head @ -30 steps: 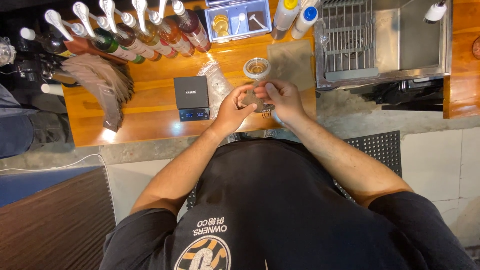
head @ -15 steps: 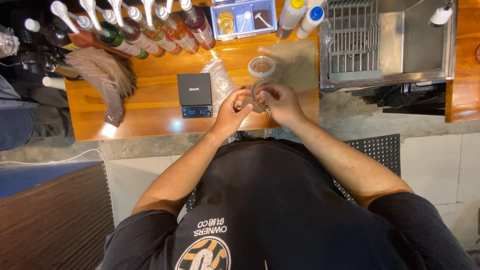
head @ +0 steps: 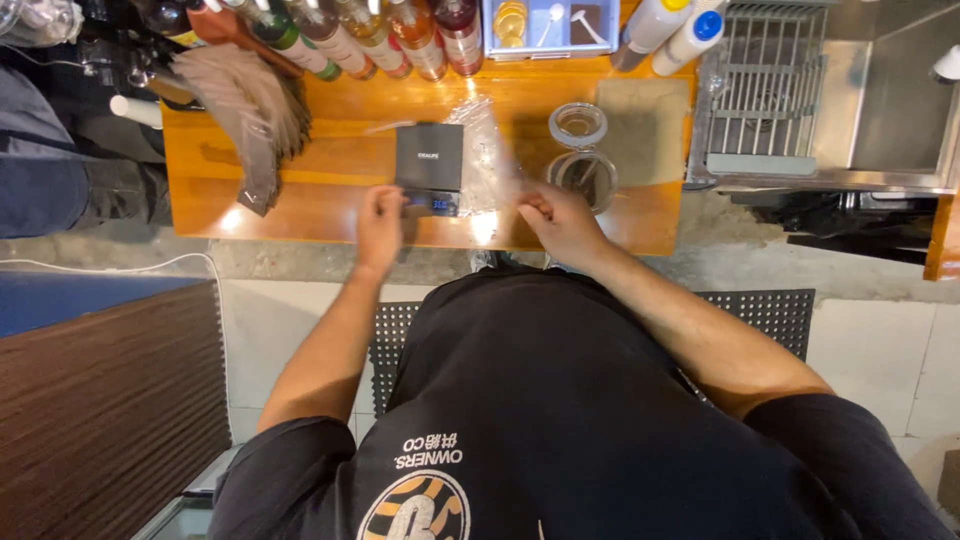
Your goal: Measuring and bagging powdered ingredients using a spoon and a digital scale in a bar preparation area.
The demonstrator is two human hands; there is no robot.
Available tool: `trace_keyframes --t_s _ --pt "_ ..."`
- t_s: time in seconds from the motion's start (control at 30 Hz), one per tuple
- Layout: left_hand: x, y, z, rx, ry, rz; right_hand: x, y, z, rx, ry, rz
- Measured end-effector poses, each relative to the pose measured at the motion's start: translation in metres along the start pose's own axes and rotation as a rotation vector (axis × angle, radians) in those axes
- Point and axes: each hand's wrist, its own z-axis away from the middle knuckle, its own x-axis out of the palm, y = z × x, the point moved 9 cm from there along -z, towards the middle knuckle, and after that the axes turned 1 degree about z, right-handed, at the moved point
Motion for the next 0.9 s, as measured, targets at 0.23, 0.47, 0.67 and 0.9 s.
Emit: trace_keyframes --t_s 0.23,0.47,0.67,0.9 --pt "-0.187 -0.167 -0.06 0.032 0.24 -0.171 0.012 -0.016 0.02 0.112 -0.199 0.115" --pt "-0.275 -0.237 -0.137 -0.235 0.344 -0.411 0.037 -0.001 0.022 0.201 -0.212 0.168" --pt "-0.278 -0.22 -0.157 -0.313 0.592 -0.406 0.053 -0.001 0.029 0.329 -0.246 0.158" --pt "-0.128 -0.069 -0.08 0.348 0.494 -0.664 0.049 0.049 0.045 0.389 -0.212 0.208"
